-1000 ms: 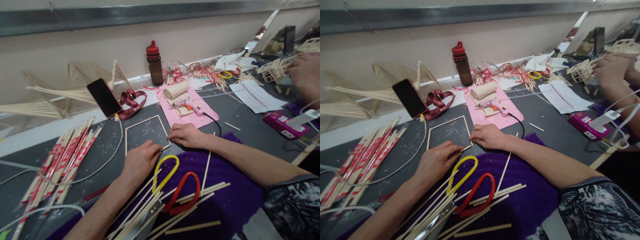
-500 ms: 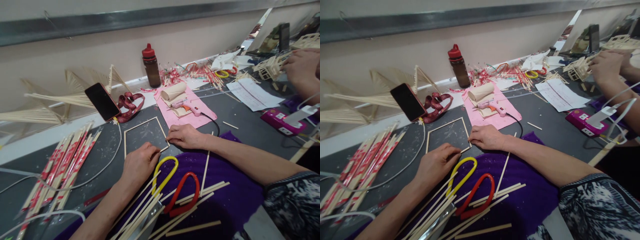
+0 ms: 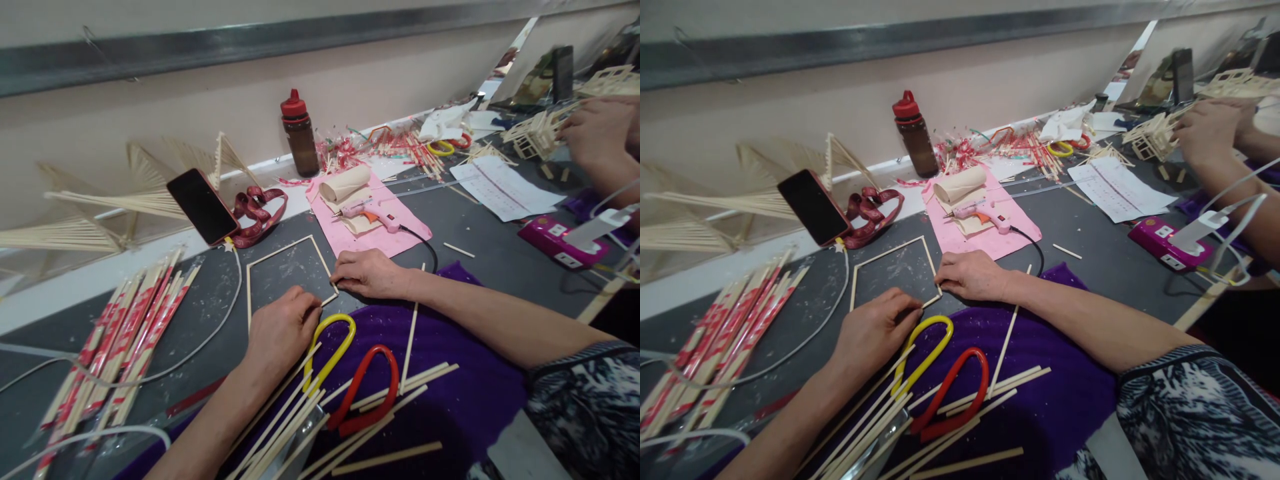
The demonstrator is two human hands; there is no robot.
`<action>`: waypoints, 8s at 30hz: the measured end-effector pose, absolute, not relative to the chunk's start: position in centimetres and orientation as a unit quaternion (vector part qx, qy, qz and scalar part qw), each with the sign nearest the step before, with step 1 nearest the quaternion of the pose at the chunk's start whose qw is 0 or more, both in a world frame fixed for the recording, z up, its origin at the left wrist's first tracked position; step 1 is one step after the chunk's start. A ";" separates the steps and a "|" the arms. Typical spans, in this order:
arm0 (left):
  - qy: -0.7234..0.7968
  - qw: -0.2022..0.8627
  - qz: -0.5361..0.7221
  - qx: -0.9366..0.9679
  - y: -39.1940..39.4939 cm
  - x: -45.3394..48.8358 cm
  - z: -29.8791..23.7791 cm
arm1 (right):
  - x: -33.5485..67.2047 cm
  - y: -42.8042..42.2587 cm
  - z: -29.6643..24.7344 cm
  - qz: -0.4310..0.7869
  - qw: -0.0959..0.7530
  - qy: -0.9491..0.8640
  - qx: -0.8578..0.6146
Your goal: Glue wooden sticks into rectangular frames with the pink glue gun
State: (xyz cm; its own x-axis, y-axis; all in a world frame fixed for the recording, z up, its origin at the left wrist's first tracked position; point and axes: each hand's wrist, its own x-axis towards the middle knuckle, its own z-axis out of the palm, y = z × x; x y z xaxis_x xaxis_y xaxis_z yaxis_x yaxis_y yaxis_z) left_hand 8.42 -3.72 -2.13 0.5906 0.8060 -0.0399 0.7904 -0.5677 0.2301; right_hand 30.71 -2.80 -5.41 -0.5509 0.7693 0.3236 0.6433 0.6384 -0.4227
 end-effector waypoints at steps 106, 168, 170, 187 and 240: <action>0.459 0.180 0.027 0.870 -2.4 8.9 -1.4 | 30.5 -2.4 -5.6 0.161 0.243 -0.868 -0.402; 0.480 0.088 0.003 0.873 -3.8 8.9 -1.4 | 30.6 -3.2 -5.3 0.148 0.279 -0.853 -0.415; 0.484 0.086 0.008 0.871 -4.0 8.6 -1.4 | 30.6 -3.4 -5.2 0.134 0.287 -0.852 -0.418; 0.484 0.057 0.007 0.873 -3.9 8.1 -1.8 | 30.7 -3.5 -5.6 0.053 0.237 -0.890 -0.385; 0.464 0.097 0.004 0.880 -3.9 9.0 -2.4 | 29.9 -2.9 -4.7 0.142 0.188 -0.878 -0.416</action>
